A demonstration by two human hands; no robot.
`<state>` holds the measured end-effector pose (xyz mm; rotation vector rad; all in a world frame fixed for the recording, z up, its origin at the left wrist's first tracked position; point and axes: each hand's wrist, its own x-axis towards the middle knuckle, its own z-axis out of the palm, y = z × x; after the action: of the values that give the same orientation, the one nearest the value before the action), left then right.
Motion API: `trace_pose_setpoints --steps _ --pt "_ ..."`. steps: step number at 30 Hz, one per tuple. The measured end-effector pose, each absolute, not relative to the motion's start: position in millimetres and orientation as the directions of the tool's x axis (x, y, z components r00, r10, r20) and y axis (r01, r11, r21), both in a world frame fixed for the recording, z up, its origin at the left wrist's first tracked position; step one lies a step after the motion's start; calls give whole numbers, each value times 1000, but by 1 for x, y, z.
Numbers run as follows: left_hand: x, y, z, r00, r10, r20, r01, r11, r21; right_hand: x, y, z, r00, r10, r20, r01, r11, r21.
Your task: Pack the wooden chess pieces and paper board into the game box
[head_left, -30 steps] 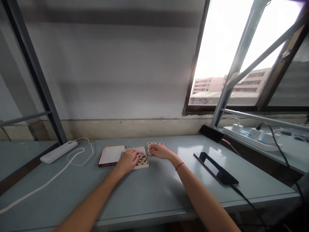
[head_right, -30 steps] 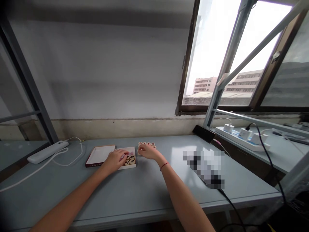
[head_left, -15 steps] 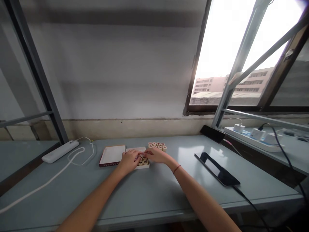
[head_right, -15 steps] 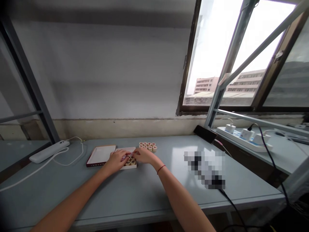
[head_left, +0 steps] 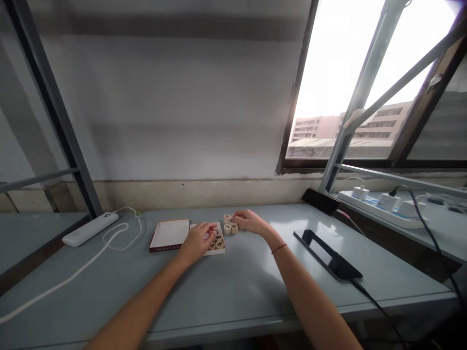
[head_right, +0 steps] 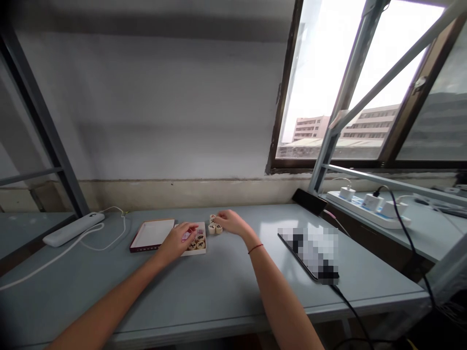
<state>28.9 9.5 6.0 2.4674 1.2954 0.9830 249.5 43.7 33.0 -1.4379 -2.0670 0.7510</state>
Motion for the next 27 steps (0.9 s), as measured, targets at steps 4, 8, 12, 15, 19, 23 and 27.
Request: trace_pose_setpoints --steps 4,8,12,15,19,23,27 --pt "27 12 2 409 804 432 731 -572 372 279 51 31 -194 973 -127 769 70 -635" --pt "24 14 -1 372 842 392 796 -506 332 286 55 23 -191 922 -336 813 -43 -581" --pt "24 13 1 360 852 380 812 -486 322 282 58 17 -160 914 -373 834 -77 -546" --pt "25 13 0 366 852 374 813 -488 317 282 59 15 -149 920 -363 855 -65 -515" --pt "25 14 -3 373 855 360 817 -487 309 279 60 14 -202 924 -323 845 -3 -535" --pt "25 14 -4 359 874 328 844 -454 286 262 56 15 -359 902 -240 803 167 -573" --pt "25 13 -2 358 896 264 874 -421 243 237 48 17 -478 878 -10 723 388 -571"
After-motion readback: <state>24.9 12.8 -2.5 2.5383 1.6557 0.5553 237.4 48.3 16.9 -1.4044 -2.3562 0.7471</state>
